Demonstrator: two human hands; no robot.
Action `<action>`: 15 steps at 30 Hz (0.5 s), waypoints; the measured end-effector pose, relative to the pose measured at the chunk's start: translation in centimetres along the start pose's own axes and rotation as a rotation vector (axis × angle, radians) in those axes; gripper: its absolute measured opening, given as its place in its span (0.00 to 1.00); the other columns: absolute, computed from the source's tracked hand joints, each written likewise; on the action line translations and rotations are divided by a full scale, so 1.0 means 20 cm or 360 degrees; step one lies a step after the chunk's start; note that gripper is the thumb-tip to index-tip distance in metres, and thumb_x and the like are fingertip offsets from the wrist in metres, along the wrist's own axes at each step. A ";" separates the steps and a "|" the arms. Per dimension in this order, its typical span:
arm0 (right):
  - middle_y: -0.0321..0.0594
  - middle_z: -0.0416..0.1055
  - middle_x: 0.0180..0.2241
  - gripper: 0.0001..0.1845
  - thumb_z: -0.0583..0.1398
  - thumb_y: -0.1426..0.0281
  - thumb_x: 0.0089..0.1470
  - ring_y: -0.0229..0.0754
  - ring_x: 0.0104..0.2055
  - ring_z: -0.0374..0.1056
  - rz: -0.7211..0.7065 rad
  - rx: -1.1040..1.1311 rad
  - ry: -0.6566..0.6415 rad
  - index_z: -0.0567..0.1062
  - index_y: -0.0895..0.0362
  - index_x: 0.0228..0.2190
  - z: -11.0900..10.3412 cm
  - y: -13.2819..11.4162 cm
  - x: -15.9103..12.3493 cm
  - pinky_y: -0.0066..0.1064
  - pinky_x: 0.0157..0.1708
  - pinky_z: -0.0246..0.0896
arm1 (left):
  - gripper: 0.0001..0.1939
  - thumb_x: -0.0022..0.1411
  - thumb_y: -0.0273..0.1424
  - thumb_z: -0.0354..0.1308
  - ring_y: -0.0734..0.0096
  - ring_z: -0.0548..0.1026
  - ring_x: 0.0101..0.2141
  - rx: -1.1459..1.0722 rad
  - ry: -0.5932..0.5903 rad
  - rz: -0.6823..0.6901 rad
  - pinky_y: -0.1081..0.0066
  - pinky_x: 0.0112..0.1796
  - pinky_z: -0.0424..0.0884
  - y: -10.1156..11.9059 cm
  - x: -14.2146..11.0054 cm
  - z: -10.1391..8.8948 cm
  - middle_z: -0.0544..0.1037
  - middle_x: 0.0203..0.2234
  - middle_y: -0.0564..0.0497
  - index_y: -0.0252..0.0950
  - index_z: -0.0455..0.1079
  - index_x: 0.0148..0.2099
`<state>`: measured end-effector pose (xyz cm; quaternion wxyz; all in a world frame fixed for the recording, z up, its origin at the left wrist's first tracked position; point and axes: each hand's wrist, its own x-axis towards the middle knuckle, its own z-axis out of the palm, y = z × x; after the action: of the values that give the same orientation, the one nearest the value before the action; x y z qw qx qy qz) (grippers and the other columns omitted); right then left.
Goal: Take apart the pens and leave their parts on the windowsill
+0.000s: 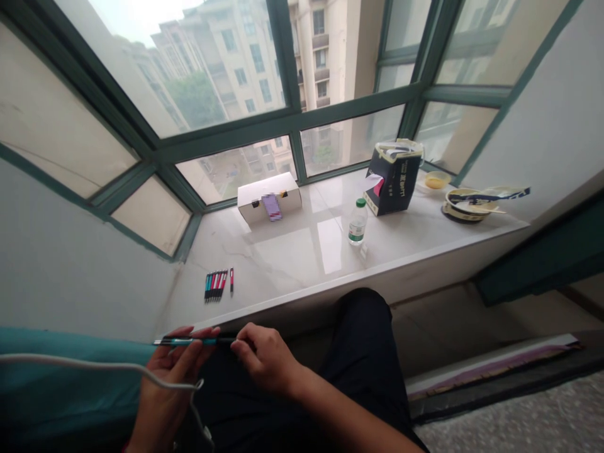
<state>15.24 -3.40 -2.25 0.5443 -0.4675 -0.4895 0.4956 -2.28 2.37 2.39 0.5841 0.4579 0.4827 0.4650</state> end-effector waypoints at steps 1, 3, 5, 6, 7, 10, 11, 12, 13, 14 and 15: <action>0.37 0.70 0.27 0.17 0.55 0.56 0.63 0.36 0.28 0.64 -0.0103 -0.0137 0.0020 0.72 0.57 0.33 -0.01 -0.01 -0.01 0.27 0.29 0.57 | 0.23 0.49 0.35 0.72 0.56 0.82 0.43 -0.0037 0.0021 -0.0008 0.65 0.41 0.81 -0.01 0.00 0.00 0.84 0.38 0.49 0.41 0.69 0.46; 0.38 0.69 0.29 0.15 0.54 0.59 0.64 0.37 0.30 0.64 -0.0257 -0.0319 0.0034 0.72 0.56 0.33 -0.03 -0.03 -0.02 0.28 0.32 0.57 | 0.22 0.49 0.35 0.72 0.57 0.82 0.42 -0.0078 0.0022 -0.0030 0.65 0.41 0.81 -0.02 0.01 0.01 0.84 0.36 0.50 0.41 0.68 0.44; 0.38 0.69 0.29 0.16 0.53 0.59 0.64 0.37 0.31 0.63 -0.0325 -0.0378 0.0047 0.72 0.56 0.31 -0.03 -0.02 -0.03 0.29 0.34 0.56 | 0.22 0.48 0.36 0.72 0.56 0.82 0.41 -0.0075 -0.0001 -0.0037 0.64 0.40 0.81 -0.02 0.00 0.02 0.84 0.35 0.50 0.40 0.68 0.43; 0.38 0.68 0.28 0.18 0.53 0.58 0.64 0.37 0.30 0.63 -0.0304 -0.0340 0.0032 0.71 0.57 0.29 -0.03 -0.01 -0.03 0.29 0.33 0.56 | 0.22 0.48 0.36 0.73 0.56 0.82 0.42 -0.0064 -0.0017 -0.0039 0.63 0.41 0.81 -0.02 0.00 0.03 0.84 0.34 0.51 0.40 0.68 0.43; 0.37 0.68 0.26 0.19 0.54 0.57 0.64 0.36 0.28 0.63 -0.0242 -0.0242 0.0006 0.71 0.57 0.28 -0.03 0.00 -0.03 0.28 0.32 0.56 | 0.22 0.47 0.36 0.73 0.55 0.82 0.42 -0.0051 -0.0032 -0.0043 0.63 0.41 0.81 -0.01 0.00 0.03 0.84 0.34 0.51 0.40 0.68 0.43; 0.35 0.66 0.21 0.24 0.55 0.51 0.61 0.35 0.22 0.63 0.0103 0.0376 -0.0160 0.68 0.57 0.25 0.00 0.06 -0.04 0.27 0.24 0.56 | 0.23 0.46 0.35 0.74 0.53 0.82 0.41 -0.0011 -0.0077 -0.0068 0.60 0.42 0.81 0.00 -0.01 0.03 0.84 0.33 0.51 0.41 0.68 0.42; 0.35 0.65 0.19 0.24 0.56 0.50 0.60 0.36 0.20 0.63 0.0226 0.0641 -0.0247 0.67 0.57 0.25 0.01 0.07 -0.04 0.26 0.21 0.56 | 0.23 0.46 0.35 0.74 0.53 0.82 0.41 -0.0001 -0.0093 -0.0074 0.59 0.43 0.81 0.00 -0.02 0.02 0.84 0.33 0.51 0.41 0.68 0.42; 0.33 0.63 0.18 0.24 0.57 0.50 0.58 0.36 0.18 0.63 0.0330 0.0903 -0.0338 0.66 0.57 0.24 0.02 0.09 -0.04 0.26 0.19 0.56 | 0.23 0.45 0.35 0.74 0.52 0.82 0.41 0.0015 -0.0107 -0.0074 0.58 0.43 0.81 0.00 -0.01 0.01 0.84 0.33 0.52 0.41 0.69 0.42; 0.32 0.62 0.17 0.23 0.58 0.50 0.57 0.36 0.17 0.63 0.0412 0.1140 -0.0437 0.65 0.56 0.24 0.03 0.10 -0.04 0.25 0.17 0.55 | 0.23 0.45 0.36 0.74 0.52 0.82 0.41 0.0046 -0.0123 -0.0069 0.58 0.43 0.81 -0.01 -0.01 0.00 0.84 0.33 0.52 0.42 0.69 0.42; 0.31 0.60 0.16 0.23 0.59 0.51 0.55 0.36 0.16 0.61 0.0474 0.1336 -0.0541 0.64 0.56 0.24 0.04 0.11 -0.04 0.24 0.15 0.53 | 0.23 0.45 0.36 0.74 0.51 0.82 0.41 0.0090 -0.0142 -0.0066 0.59 0.43 0.81 -0.02 -0.01 -0.02 0.84 0.34 0.52 0.42 0.69 0.43; 0.30 0.59 0.16 0.23 0.60 0.51 0.54 0.35 0.15 0.60 0.0518 0.1477 -0.0627 0.63 0.56 0.23 0.05 0.12 -0.04 0.24 0.15 0.52 | 0.23 0.45 0.37 0.74 0.51 0.82 0.40 0.0154 -0.0161 -0.0055 0.60 0.42 0.81 -0.03 -0.01 -0.04 0.84 0.33 0.51 0.43 0.69 0.43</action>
<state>13.99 -3.99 -4.69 0.5076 -0.1454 -0.2328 0.8167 -2.98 2.10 1.84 0.5929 0.5000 0.4822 0.4073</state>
